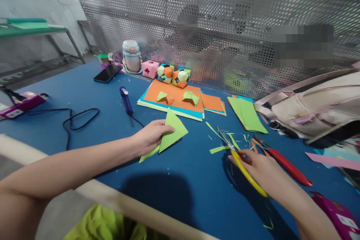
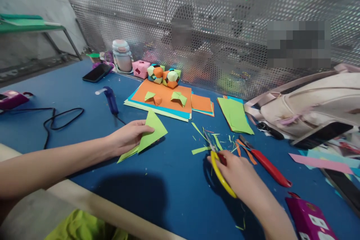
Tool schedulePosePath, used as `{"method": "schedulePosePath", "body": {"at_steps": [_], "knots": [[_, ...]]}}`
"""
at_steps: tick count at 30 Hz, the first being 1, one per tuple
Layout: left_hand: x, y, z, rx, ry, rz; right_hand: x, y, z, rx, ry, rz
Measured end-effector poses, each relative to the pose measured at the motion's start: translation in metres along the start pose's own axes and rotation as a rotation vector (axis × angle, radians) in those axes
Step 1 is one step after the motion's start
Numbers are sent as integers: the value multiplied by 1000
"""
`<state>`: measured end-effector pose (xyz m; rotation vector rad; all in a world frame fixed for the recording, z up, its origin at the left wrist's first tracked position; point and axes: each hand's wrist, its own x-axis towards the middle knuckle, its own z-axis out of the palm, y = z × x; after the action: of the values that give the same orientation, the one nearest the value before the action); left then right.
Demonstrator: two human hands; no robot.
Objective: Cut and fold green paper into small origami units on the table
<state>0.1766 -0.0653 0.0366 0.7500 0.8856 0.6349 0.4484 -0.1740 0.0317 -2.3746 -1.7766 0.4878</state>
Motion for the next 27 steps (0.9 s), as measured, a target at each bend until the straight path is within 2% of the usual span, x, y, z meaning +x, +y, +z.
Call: {"method": "schedulePosePath", "body": {"at_steps": [2,5,9,13,16,18,21,24,27], "knots": [[3,-3,-2,2,-4,14,6,8,-2,-95,65,11],[7,-7,-5,32,-46,61,10,11,6,-203,107,-21],[4,-8,-3,65,-67,77,8,12,22,-332,151,-162],[-3,-10,1,145,-42,79,0,5,18,-364,260,-195],[-6,-15,2,216,-67,115,-4,-15,15,19,316,-248],[-7,-19,4,273,-65,156,-6,-35,20,373,217,-269],[-11,-22,7,383,-66,228,-7,-62,34,781,-7,-182],[-18,-22,10,512,-122,304,-6,-77,46,1015,-118,-123],[-24,-23,12,602,-182,363,-6,-82,50,1129,-228,-121]]}}
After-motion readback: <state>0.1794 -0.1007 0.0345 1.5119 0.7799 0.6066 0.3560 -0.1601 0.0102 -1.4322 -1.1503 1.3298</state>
